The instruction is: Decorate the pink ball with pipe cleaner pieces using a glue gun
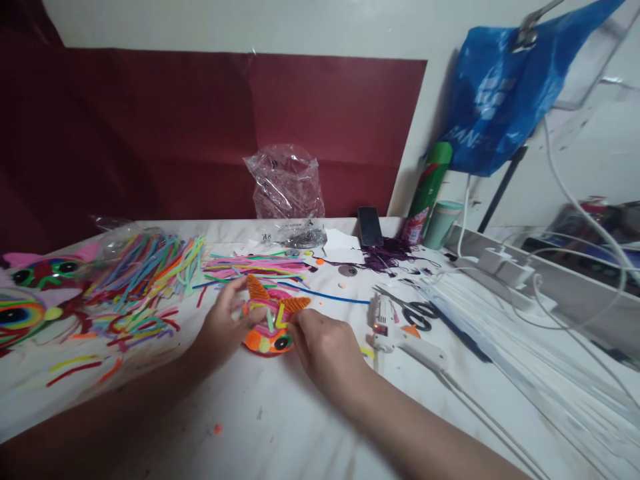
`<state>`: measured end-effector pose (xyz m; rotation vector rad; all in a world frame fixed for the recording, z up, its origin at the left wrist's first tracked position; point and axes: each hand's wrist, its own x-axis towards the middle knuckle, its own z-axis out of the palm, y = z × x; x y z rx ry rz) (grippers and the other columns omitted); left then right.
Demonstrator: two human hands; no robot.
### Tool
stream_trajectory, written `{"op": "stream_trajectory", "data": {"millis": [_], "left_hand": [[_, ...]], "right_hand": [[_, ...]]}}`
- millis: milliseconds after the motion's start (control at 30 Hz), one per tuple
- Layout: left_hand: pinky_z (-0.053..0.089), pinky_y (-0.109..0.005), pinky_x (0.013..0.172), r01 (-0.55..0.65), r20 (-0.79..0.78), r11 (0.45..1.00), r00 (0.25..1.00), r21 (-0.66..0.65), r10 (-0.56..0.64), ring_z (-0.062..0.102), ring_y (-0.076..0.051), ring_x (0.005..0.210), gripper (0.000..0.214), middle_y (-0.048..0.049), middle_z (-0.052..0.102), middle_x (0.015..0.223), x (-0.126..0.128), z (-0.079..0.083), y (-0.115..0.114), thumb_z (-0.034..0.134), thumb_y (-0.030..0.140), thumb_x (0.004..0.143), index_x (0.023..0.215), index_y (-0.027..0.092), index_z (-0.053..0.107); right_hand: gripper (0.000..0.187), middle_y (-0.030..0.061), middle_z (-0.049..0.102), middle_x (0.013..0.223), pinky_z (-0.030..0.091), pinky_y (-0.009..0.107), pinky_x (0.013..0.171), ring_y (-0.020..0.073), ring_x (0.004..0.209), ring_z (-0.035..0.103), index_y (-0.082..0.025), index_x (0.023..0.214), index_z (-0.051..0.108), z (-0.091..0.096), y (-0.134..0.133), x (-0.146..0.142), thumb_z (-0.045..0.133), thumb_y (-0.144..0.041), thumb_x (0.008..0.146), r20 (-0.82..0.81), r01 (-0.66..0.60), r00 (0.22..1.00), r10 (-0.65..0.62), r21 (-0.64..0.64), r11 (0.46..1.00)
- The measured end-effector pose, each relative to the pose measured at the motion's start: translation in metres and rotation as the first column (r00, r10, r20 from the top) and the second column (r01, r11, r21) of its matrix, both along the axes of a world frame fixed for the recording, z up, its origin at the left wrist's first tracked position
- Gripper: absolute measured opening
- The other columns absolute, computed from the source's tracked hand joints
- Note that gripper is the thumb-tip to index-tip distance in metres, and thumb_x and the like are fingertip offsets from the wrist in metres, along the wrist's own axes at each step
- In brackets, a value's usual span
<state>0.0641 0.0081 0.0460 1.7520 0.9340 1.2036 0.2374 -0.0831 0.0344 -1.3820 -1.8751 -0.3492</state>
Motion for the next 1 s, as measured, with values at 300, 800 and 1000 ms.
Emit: {"op": "stream_trajectory", "data": {"millis": [300, 800, 1000], "left_hand": [[0.036, -0.023, 0.050, 0.202, -0.277, 0.979, 0.941, -0.001, -0.194, 0.046, -0.012, 0.050, 0.018, 0.0032, 0.052, 0.055, -0.012, 0.028, -0.045, 0.057, 0.034, 0.077, 0.067, 0.019, 0.059], [0.027, -0.020, 0.042, 0.298, -0.230, 0.917, 0.904, -0.267, -0.361, 0.035, -0.007, 0.041, 0.021, 0.0074, 0.042, 0.043, -0.009, 0.025, -0.039, 0.051, 0.032, 0.074, 0.059, 0.018, 0.051], [0.026, -0.019, 0.042, 0.295, -0.175, 0.895, 0.914, -0.336, -0.366, 0.034, -0.006, 0.039, 0.017, 0.0079, 0.043, 0.040, -0.007, 0.020, -0.038, 0.054, 0.029, 0.071, 0.059, 0.017, 0.051]], "right_hand": [[0.015, -0.0008, 0.058, 0.061, 0.036, 0.020, 0.048, 0.0103, 0.048, 0.052, -0.019, 0.079, 0.048, 0.005, -0.010, -0.008, 0.041, -0.016, 0.092, -0.008, -0.144, 0.989, 0.144, 0.038, 0.989], [0.014, 0.0014, 0.061, 0.065, 0.040, 0.021, 0.051, 0.0117, 0.053, 0.055, -0.019, 0.082, 0.049, 0.001, -0.007, -0.005, 0.041, -0.017, 0.093, 0.033, -0.263, 0.964, 0.265, -0.040, 0.964], [0.016, 0.0039, 0.063, 0.070, 0.044, 0.021, 0.055, 0.0121, 0.060, 0.057, -0.018, 0.081, 0.053, 0.002, -0.007, -0.009, 0.041, -0.016, 0.093, 0.008, -0.333, 0.943, 0.333, 0.011, 0.943]]}}
